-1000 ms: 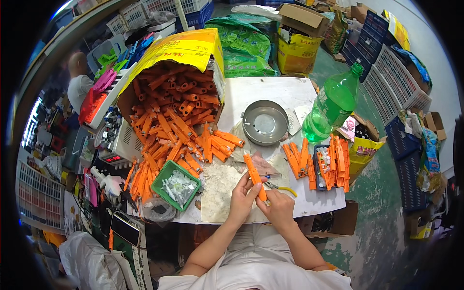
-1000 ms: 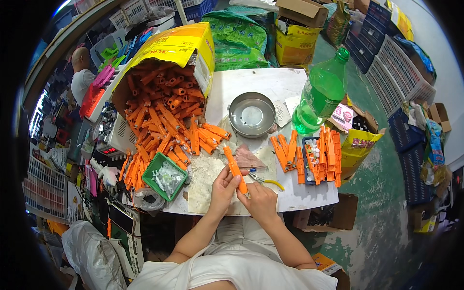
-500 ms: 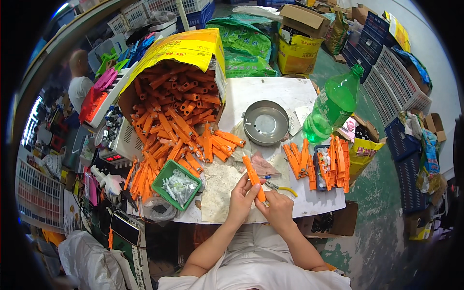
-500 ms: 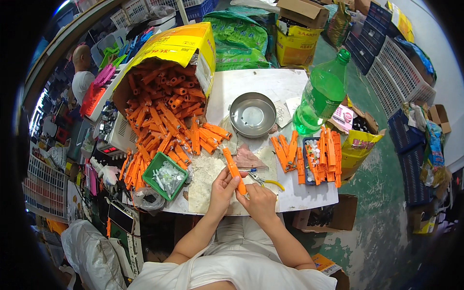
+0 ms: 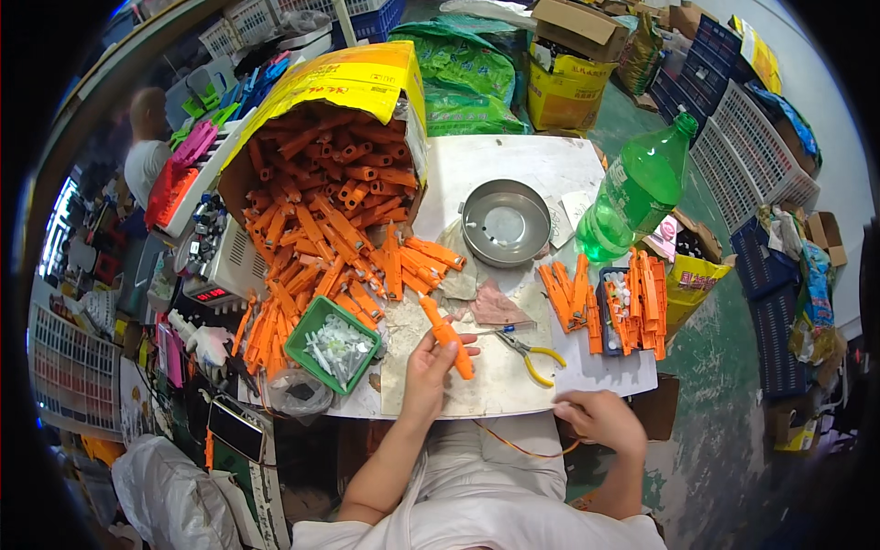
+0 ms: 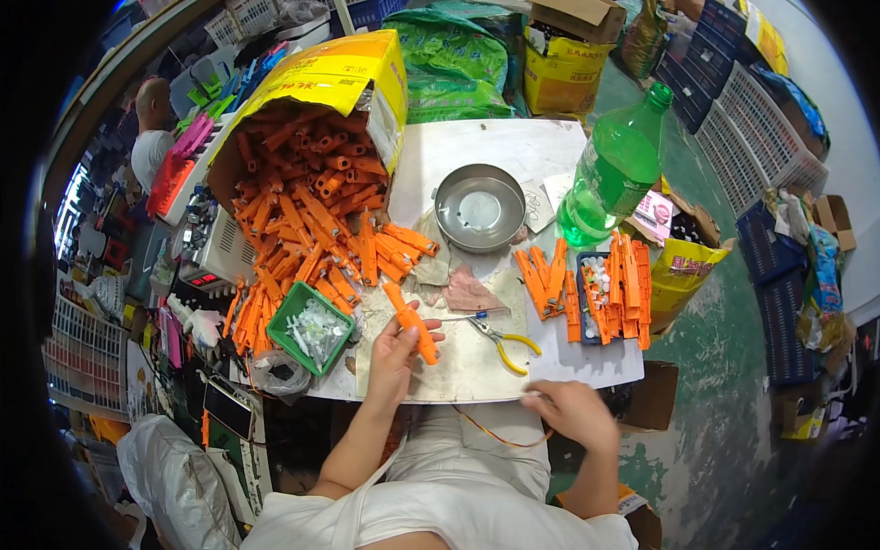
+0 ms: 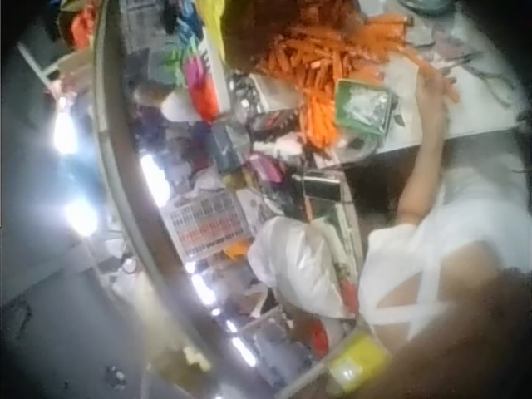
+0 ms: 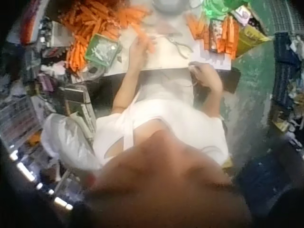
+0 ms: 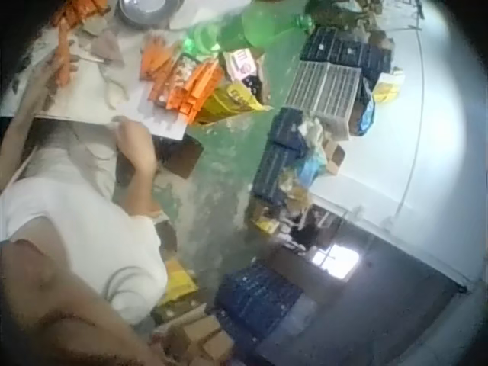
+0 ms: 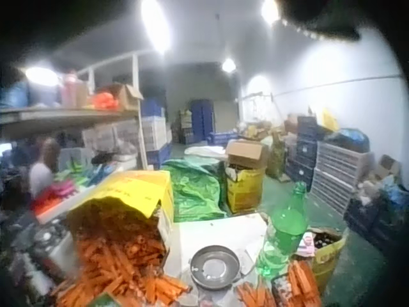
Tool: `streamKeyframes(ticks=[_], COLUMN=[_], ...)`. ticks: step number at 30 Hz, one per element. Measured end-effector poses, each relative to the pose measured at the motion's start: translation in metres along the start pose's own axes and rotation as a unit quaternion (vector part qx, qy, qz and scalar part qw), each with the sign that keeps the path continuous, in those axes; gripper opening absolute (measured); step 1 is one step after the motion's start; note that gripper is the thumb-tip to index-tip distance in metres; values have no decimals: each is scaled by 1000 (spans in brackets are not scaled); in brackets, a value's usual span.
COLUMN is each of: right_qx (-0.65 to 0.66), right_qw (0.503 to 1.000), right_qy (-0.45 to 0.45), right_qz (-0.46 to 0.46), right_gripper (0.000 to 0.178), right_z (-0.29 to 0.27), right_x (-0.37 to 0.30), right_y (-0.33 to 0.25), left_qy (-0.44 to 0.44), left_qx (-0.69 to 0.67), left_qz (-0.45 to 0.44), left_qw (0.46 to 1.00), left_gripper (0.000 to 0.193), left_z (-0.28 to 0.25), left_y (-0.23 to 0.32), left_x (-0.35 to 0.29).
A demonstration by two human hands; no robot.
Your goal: The person assembles orange plastic components by inserting small white cylindrical pieces into them. They use a metal tool to push the white pieces into the orange parts and place the finished assemblies on the table. The person handles the parts one at a time, repeating the insertion process throughout the clip.
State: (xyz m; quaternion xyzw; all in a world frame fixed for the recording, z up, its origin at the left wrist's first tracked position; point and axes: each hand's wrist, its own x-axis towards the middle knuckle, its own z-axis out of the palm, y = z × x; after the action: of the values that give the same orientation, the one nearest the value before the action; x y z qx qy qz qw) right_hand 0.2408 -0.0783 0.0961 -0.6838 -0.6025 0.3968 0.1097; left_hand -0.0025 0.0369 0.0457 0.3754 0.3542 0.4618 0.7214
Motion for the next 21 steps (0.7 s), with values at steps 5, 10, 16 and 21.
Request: streamKeyframes(ticks=[5, 10, 16, 21], right_qx=[-99, -148, -93, 230], right_qw=[949, 899, 924, 948], right_qy=[268, 336, 295, 176], right_qz=[-135, -240, -225, -134], right_gripper=[19, 16, 13, 18], right_z=[4, 33, 43, 24], right_x=[22, 114, 135, 66], right_y=[5, -9, -2, -39], left_qy=[-42, -113, -118, -109], left_qx=[2, -9, -8, 14], left_qz=[-68, -134, -130, -119], left_qw=[997, 984, 984, 987], left_gripper=[46, 49, 49, 48], left_z=[-1, 8, -9, -18], left_y=[-4, -3, 8, 6], left_x=[-8, -18, -31, -33])
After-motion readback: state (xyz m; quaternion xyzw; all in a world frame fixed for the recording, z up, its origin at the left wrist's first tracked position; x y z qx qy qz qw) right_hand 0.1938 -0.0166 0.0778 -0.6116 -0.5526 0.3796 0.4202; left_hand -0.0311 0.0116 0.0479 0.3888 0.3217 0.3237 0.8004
